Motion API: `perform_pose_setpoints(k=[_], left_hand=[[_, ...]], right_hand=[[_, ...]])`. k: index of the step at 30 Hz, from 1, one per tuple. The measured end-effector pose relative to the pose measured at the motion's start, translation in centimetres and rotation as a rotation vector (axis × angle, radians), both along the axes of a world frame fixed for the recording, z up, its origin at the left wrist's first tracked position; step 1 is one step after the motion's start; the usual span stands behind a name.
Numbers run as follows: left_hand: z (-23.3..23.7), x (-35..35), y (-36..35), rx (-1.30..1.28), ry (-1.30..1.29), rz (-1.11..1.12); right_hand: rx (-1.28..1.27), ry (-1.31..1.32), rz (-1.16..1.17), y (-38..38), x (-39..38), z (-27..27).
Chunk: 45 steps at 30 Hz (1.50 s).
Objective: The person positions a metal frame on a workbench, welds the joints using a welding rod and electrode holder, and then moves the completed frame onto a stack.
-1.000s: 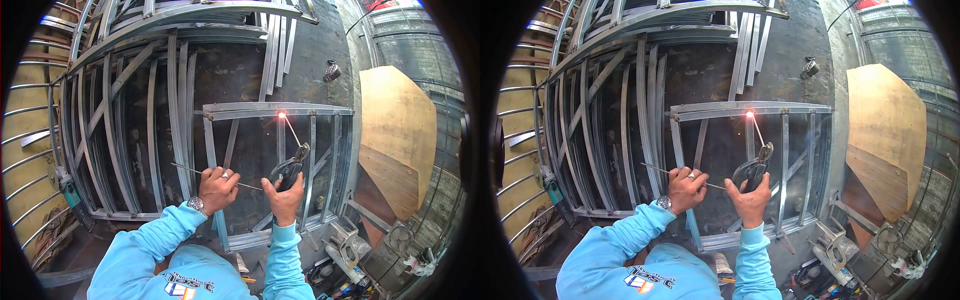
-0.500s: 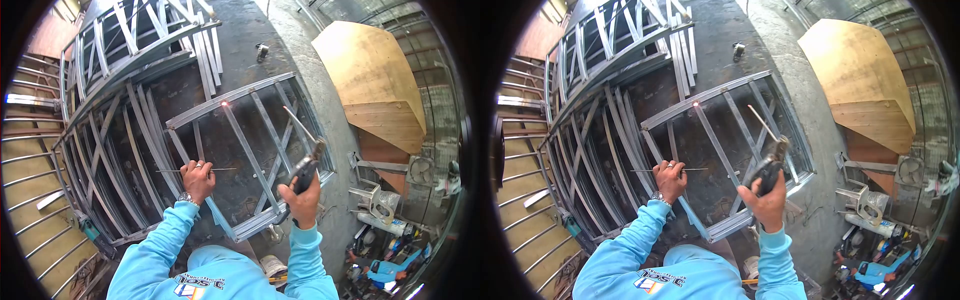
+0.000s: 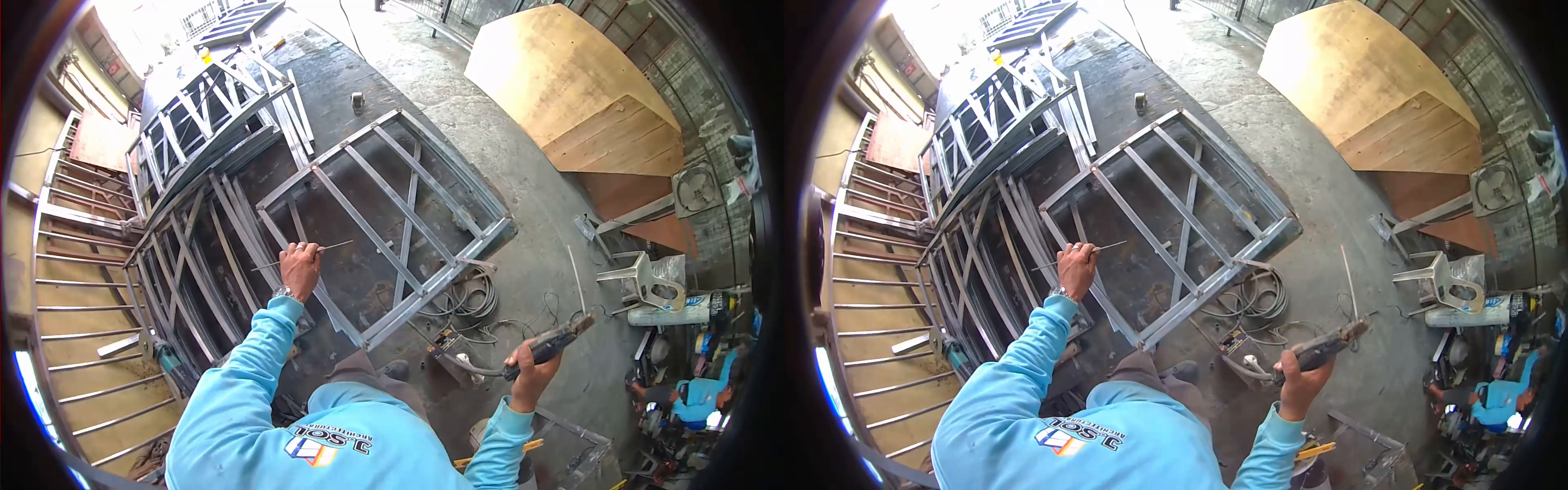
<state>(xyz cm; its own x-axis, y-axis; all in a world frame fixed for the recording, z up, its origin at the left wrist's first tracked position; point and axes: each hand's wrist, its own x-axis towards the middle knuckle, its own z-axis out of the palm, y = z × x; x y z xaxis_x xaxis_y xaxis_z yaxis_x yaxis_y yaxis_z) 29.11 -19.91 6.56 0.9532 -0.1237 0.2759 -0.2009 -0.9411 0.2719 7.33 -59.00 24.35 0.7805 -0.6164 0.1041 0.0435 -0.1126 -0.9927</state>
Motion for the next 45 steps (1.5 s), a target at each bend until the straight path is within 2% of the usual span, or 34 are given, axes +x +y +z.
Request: perform_pose_setpoints(k=[3, 4, 7, 10, 16, 22, 24, 26, 31, 32, 34, 36, 38, 41, 45], left_hand=[[1.9, -3.8, -2.0, -0.152, 0.172, -0.082], [3.0, -5.7, -2.8, -0.143, 0.172, -0.079], [4.4, -10.8, -5.1, -0.244, 0.386, -0.205], [4.9, -14.6, -6.5, -0.162, 0.512, -0.144], [4.5, -16.2, -5.6, -0.244, 0.451, -0.114], [4.7, -12.5, -4.7, -0.355, 0.317, 0.010], [3.9, -10.6, -4.5, -0.322, 0.216, 0.027], [4.0, -8.6, -4.6, -0.194, 0.151, 0.011], [2.9, -2.5, -6.5, -0.198, 0.123, 0.001], [2.6, -1.2, -7.3, -0.204, 0.141, -0.008], [1.9, 1.9, -9.0, -0.223, 0.007, -0.073], [1.1, 4.9, -10.9, -0.224, 0.046, -0.089], [1.0, 7.7, -13.2, -0.222, -0.049, -0.135], [0.5, 10.7, -15.0, -0.219, 0.059, -0.192], [-0.7, 11.6, -15.3, -0.277, 0.097, -0.173]], right_hand=[[0.158, -0.020, -0.071, -2.1, -4.9, -1.8], [0.168, -0.020, -0.069, -2.4, -6.2, -2.2], [0.222, 0.015, -0.169, -3.3, -9.1, -3.4], [0.267, 0.011, -0.179, -4.0, -10.2, -3.7], [0.104, 0.031, -0.098, -7.4, -10.5, -4.2], [0.012, 0.004, -0.148, -10.3, -7.1, -0.4], [0.027, 0.021, -0.139, -13.1, -6.4, -0.4], [-0.147, 0.025, -0.162, -15.3, -4.6, 0.7], [-0.257, 0.031, -0.231, -21.2, 1.7, 5.7], [-0.250, 0.050, -0.174, -21.7, 3.2, 6.3], [-0.247, 0.090, -0.131, -21.6, 6.2, 6.0], [-0.505, 0.243, -0.084, -19.7, 9.8, 4.7], [-0.429, 0.250, -0.095, -18.0, 12.8, 3.1], [-0.475, 0.339, 0.095, -17.8, 16.8, 0.9], [-0.434, 0.289, 0.145, -17.4, 22.1, 1.0]])
